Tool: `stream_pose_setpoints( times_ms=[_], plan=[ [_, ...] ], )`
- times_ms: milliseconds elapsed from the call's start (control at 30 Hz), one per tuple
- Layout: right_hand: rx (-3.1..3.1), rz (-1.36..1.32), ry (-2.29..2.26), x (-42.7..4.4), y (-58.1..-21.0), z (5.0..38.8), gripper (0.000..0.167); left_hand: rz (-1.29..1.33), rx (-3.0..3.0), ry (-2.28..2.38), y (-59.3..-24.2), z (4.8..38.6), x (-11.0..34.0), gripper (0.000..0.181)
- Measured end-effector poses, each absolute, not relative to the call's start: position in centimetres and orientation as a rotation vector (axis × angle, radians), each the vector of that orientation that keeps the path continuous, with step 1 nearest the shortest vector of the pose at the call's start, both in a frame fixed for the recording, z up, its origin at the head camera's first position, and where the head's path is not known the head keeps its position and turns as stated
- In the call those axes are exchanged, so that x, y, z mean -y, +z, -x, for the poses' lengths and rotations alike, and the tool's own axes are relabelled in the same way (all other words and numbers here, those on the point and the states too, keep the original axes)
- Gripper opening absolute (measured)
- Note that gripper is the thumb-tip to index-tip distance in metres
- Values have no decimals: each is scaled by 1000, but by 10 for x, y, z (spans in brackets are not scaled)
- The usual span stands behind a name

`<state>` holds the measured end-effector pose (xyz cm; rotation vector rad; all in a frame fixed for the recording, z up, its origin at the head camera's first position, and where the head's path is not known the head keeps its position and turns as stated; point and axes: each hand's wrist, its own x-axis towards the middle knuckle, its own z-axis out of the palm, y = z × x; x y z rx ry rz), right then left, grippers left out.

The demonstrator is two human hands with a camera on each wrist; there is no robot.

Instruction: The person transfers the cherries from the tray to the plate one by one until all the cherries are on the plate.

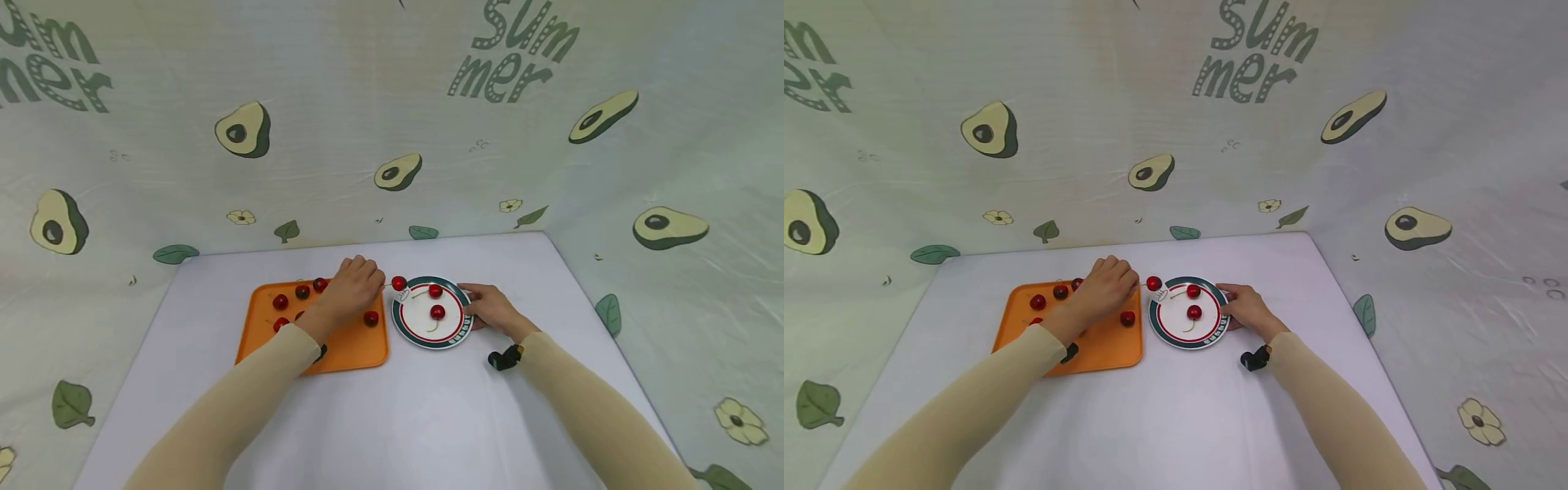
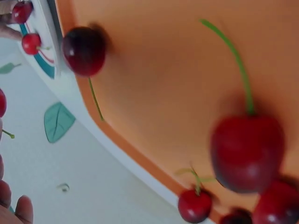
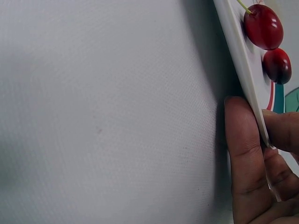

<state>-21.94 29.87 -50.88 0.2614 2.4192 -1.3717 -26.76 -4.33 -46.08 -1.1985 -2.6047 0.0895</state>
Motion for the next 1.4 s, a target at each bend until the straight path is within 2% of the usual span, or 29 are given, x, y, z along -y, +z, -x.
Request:
stream_pose_setpoints(
  times_ms=[267, 767, 1400],
  plan=[
    [-2415, -251, -1374, -298, -508, 219, 66, 1266, 2641, 96, -467, 269, 17, 20],
    [-2417, -257, -1380, -299, -508, 220, 66, 1288, 2710, 191, -484, 268, -20, 28],
    [-2408, -281, -1381, -297, -508, 219, 65, 1316, 2724, 355, -498, 266, -38, 34]
  ],
)
